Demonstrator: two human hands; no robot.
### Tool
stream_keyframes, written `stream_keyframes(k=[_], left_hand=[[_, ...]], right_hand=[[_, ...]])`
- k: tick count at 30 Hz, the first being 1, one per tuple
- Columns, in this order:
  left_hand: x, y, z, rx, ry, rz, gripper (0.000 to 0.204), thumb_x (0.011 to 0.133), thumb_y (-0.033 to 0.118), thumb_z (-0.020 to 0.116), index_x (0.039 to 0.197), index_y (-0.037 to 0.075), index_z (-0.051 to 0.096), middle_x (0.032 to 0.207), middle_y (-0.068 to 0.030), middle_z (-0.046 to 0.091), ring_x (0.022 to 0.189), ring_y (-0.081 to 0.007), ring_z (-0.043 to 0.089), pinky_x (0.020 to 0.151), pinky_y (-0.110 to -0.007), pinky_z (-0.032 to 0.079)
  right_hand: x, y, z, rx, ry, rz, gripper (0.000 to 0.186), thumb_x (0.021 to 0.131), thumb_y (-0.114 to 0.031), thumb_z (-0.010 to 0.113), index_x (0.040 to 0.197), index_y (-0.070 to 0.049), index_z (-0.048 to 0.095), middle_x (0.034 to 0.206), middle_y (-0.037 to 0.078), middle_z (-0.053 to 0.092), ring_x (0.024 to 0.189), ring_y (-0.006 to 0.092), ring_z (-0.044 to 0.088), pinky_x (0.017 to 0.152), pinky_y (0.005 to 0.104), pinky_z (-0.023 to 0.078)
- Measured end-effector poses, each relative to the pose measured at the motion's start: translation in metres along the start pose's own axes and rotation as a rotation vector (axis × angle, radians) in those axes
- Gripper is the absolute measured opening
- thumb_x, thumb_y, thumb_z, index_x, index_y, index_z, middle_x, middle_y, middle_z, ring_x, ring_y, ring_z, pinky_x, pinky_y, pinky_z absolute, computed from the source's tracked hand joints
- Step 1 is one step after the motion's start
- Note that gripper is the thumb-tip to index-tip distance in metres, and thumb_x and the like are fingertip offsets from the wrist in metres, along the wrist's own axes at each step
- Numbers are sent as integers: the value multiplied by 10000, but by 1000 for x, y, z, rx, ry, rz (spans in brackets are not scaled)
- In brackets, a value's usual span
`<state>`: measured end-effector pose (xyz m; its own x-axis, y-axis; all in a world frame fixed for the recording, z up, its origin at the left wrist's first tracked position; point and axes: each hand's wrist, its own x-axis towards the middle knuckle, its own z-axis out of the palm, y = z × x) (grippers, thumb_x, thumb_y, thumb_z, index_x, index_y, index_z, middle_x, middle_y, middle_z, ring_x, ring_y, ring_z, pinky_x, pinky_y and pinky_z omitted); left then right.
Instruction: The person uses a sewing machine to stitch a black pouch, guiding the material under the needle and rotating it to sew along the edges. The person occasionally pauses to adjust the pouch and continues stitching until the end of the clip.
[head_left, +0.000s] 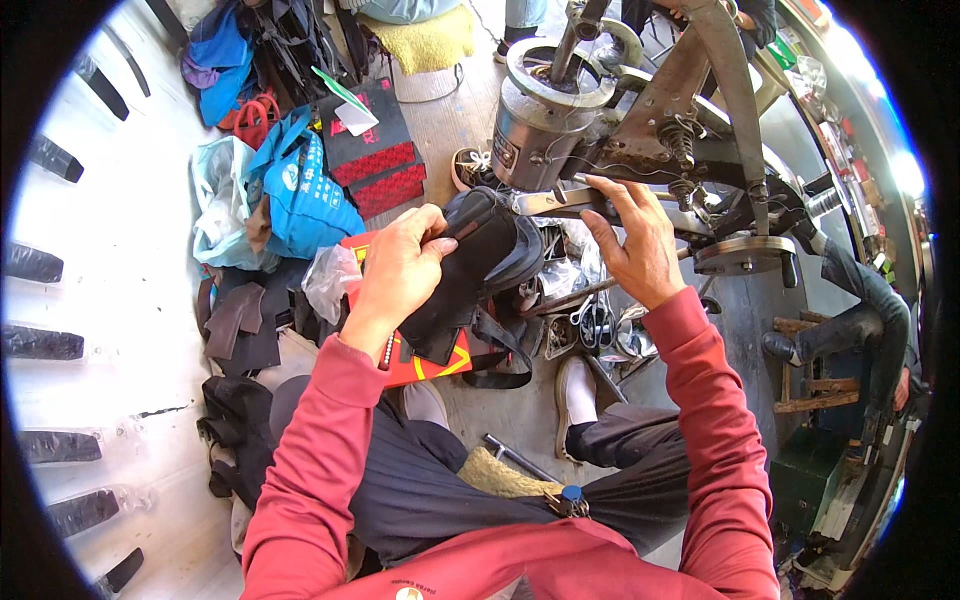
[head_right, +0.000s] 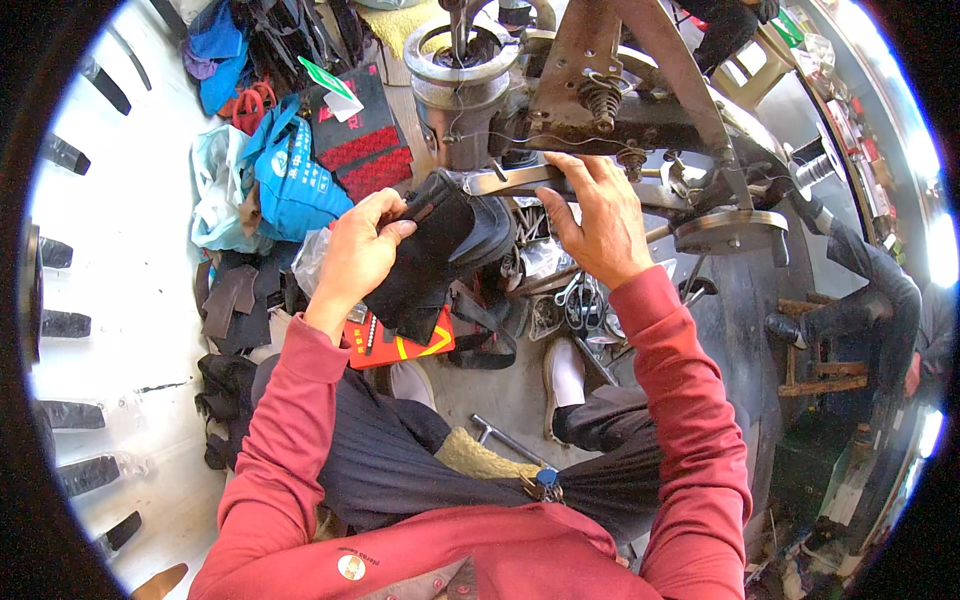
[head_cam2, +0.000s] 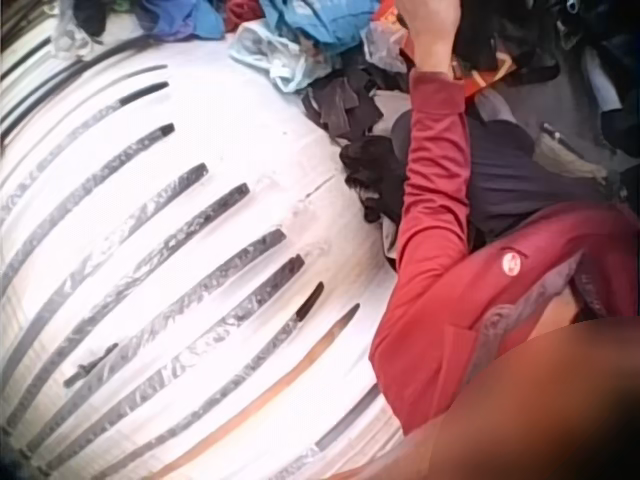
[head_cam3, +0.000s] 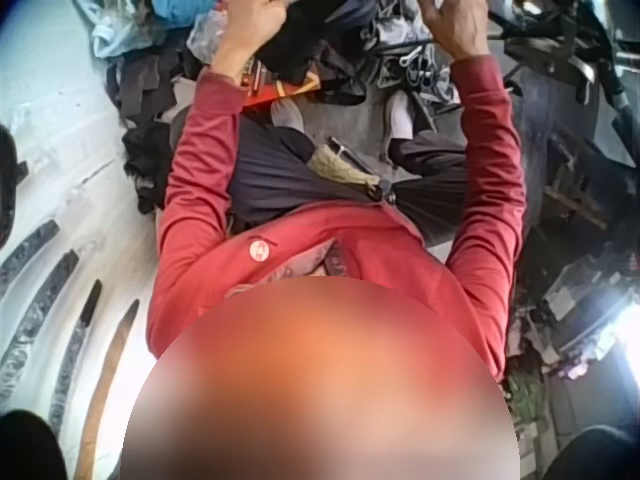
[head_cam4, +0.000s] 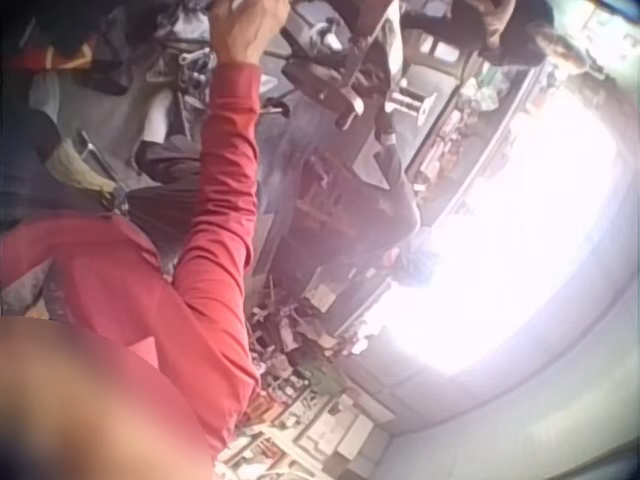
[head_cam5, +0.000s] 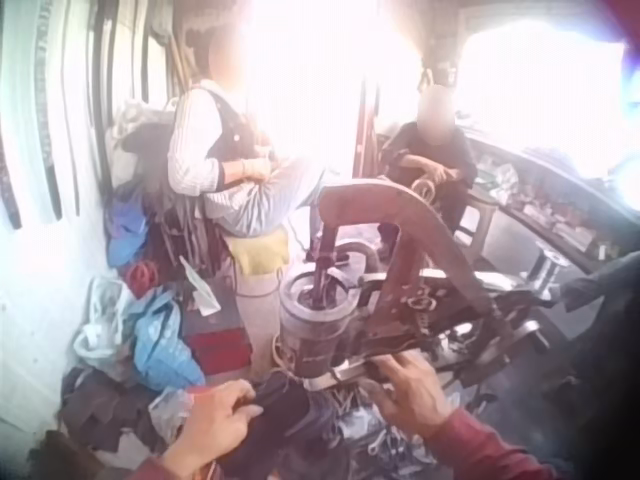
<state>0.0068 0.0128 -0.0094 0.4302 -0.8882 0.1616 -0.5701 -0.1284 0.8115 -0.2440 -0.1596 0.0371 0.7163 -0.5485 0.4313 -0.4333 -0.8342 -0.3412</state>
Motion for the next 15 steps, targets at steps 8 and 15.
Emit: stream_keyframes(k=[8, 15], left_hand=[[2, 5, 8, 49, 84, 19, 131, 885, 6, 702, 996, 22, 634, 857, -126, 663, 781, -252, 673, 721, -356, 505], [-12, 35, 28, -234, 187, -8, 90, 907, 89, 743, 969, 36, 703, 700, -60, 678, 590, -117, 624, 562, -295, 488]], right_hand=[[0, 2, 0, -4, 3, -6, 402, 951, -215, 712, 1320, -73, 640, 1176, 201, 665, 1096, 392, 640, 953, 450, 503], [1, 7, -1, -92, 20, -131, 419, 985, -283, 658, 1311, -21, 636, 1196, 205, 672, 1122, 388, 624, 972, 462, 493]])
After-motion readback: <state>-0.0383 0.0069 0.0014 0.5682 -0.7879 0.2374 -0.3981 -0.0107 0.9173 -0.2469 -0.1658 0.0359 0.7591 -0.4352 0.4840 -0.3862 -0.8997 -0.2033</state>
